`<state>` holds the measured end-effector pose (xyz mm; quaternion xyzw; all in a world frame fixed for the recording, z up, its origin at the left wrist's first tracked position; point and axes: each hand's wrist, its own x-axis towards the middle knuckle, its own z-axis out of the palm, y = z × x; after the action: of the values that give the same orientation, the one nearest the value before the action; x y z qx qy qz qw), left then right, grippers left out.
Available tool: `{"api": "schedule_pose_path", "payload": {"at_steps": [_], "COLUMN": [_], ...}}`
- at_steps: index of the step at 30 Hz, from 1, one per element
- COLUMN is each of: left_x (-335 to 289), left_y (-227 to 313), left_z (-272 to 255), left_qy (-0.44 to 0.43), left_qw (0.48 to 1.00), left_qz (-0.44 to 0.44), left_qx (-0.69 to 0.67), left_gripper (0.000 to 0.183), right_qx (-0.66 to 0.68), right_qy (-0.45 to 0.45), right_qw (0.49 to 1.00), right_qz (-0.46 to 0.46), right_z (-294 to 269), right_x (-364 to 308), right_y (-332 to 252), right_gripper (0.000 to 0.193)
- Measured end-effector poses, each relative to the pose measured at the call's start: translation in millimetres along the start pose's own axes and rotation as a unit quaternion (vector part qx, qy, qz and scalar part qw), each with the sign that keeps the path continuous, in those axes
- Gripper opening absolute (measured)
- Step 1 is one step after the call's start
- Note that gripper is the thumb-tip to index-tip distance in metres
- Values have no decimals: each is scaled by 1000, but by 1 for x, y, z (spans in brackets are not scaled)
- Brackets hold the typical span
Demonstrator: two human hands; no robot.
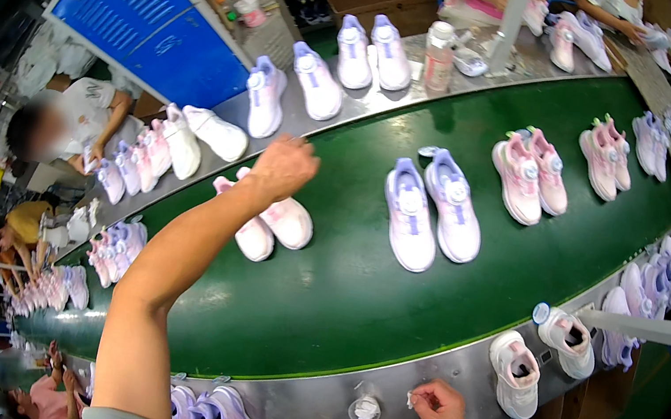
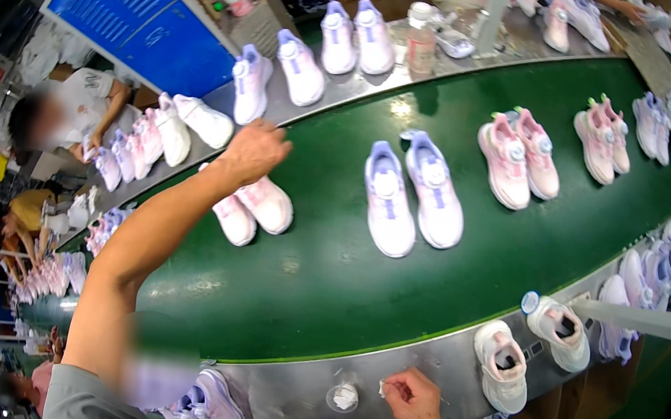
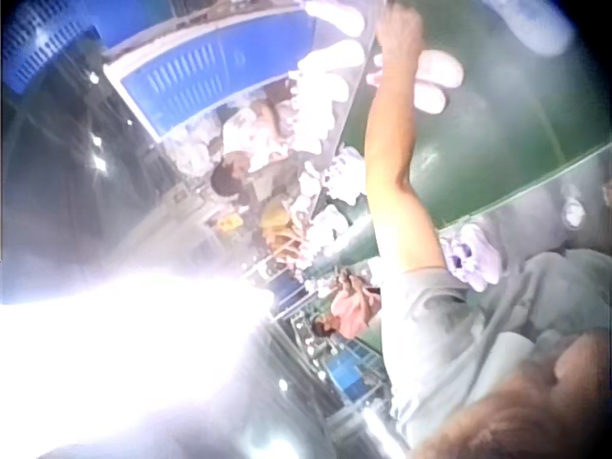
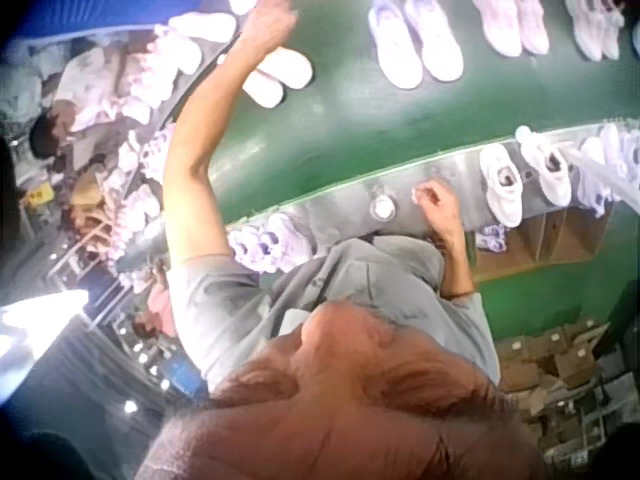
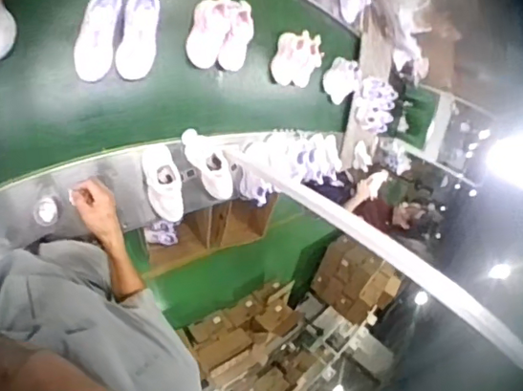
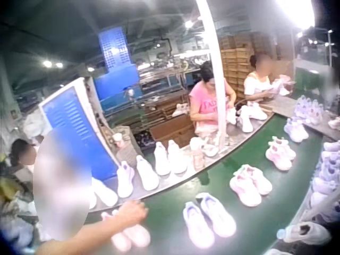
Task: The person inserts small white paper fillers into the openings of white and pastel-colored sneakers on a moving conveyor belt. The person then places a circular sticker on the tongue of each shoe before moving it along the line.
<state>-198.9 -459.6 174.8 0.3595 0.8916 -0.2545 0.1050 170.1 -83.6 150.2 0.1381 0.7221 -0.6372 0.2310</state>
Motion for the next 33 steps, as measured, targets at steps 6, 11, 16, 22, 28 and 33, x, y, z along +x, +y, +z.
{"api": "schedule_pose_path", "payload": {"at_steps": [6,11,16,22,28,33], "left_x": [-105,-104,-101,-116,-174,-192], "left_y": [-40,-46,-63,-40,68,138], "left_z": [87,127,153,142,80,102], "left_qy": [-52,-73,-54,-158,-217,-30], "left_qw": [995,992,986,952,896,889], "left_qz": [-86,-89,-96,-213,-286,-411], "left_qx": [24,-51,-127,-151,-262,-201], "left_gripper": [25,28,27,21,18,19], "right_qx": [-34,-58,-49,-70,-2,-44], "right_qy": [-43,-101,-118,-133,-162,-169], "right_qw": [998,990,988,986,983,980], "right_qz": [18,80,87,75,82,96], "right_z": [13,15,22,29,33,39], "right_x": [-1,-6,1,5,10,13], "right_y": [11,-4,-14,-18,-3,-5], "right_gripper": [7,15,13,10,7,7]}}
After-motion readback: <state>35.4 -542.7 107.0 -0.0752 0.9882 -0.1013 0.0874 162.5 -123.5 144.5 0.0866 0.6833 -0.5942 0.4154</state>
